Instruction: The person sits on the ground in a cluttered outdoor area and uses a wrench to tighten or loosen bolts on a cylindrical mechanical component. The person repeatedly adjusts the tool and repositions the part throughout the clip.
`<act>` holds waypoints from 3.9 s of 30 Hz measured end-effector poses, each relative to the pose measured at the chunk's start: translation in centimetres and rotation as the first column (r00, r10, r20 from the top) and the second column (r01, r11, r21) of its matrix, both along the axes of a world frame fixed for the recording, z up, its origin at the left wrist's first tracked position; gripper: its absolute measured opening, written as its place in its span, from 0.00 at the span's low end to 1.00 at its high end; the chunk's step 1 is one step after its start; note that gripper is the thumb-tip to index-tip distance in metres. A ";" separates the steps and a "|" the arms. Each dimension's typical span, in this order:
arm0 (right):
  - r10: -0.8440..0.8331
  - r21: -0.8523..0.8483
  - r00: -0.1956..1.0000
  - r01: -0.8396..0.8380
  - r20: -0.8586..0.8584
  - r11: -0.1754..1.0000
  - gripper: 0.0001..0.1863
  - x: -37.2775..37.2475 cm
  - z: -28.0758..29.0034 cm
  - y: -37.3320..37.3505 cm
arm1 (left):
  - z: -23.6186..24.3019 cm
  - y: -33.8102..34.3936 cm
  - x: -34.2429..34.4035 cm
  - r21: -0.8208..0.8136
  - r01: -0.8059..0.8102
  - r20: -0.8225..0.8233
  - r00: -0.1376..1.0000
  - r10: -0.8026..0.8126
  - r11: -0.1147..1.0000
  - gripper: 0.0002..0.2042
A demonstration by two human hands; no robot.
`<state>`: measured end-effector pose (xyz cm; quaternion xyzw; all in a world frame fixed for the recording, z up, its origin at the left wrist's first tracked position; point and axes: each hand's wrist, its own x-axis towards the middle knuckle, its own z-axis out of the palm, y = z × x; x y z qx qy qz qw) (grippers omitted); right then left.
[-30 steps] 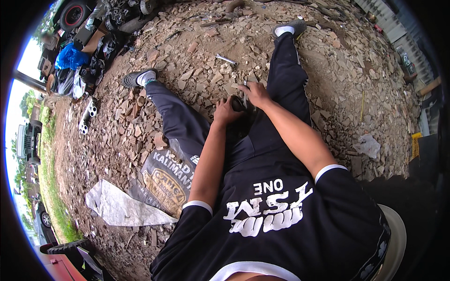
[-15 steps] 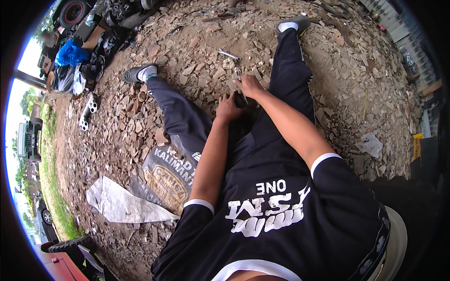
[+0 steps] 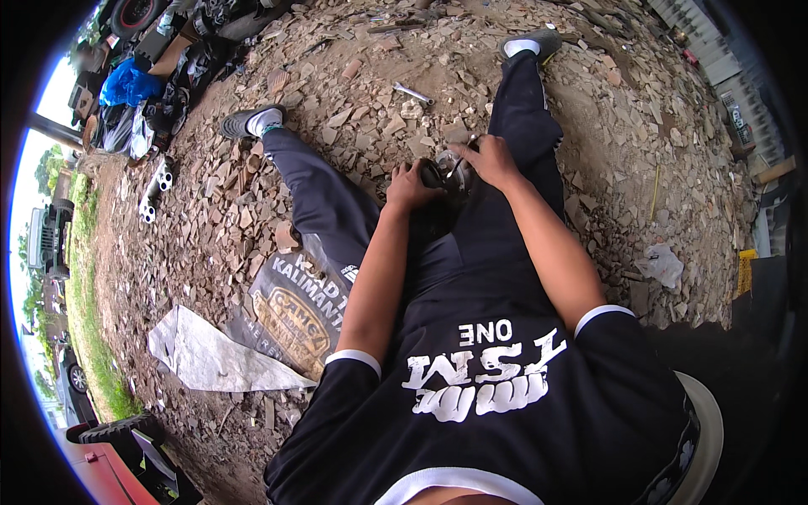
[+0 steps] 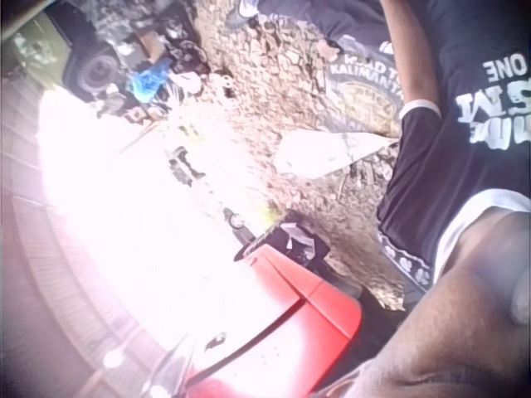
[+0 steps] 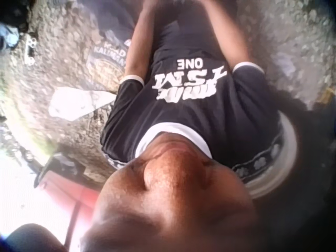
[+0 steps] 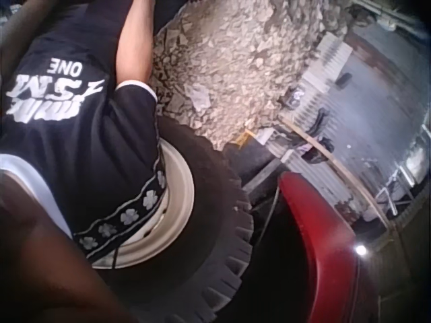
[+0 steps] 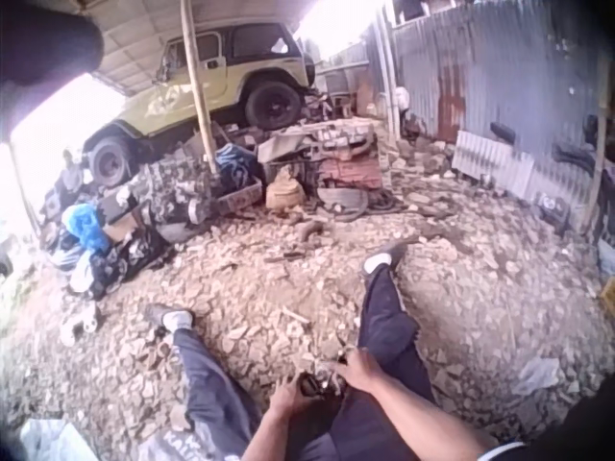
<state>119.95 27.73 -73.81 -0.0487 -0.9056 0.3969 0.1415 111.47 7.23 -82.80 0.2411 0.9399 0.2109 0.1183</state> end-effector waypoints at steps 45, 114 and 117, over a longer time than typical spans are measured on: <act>-0.103 -0.102 0.995 0.103 0.007 0.989 0.28 -2.8 -5.1 -0.6 | 0.6 -0.1 0.5 -0.020 0.001 -0.019 1.000 -0.002 1.000 0.49; -0.108 -0.159 0.987 0.127 0.120 0.979 0.31 -1.1 -3.3 -1.2 | 1.5 0.1 0.9 -0.002 0.004 -0.015 1.000 -0.004 1.000 0.50; -0.082 -0.120 0.978 0.106 0.190 0.987 0.29 -2.1 -2.9 -1.8 | 0.9 -0.2 0.7 -0.014 0.010 -0.003 1.000 -0.010 1.000 0.50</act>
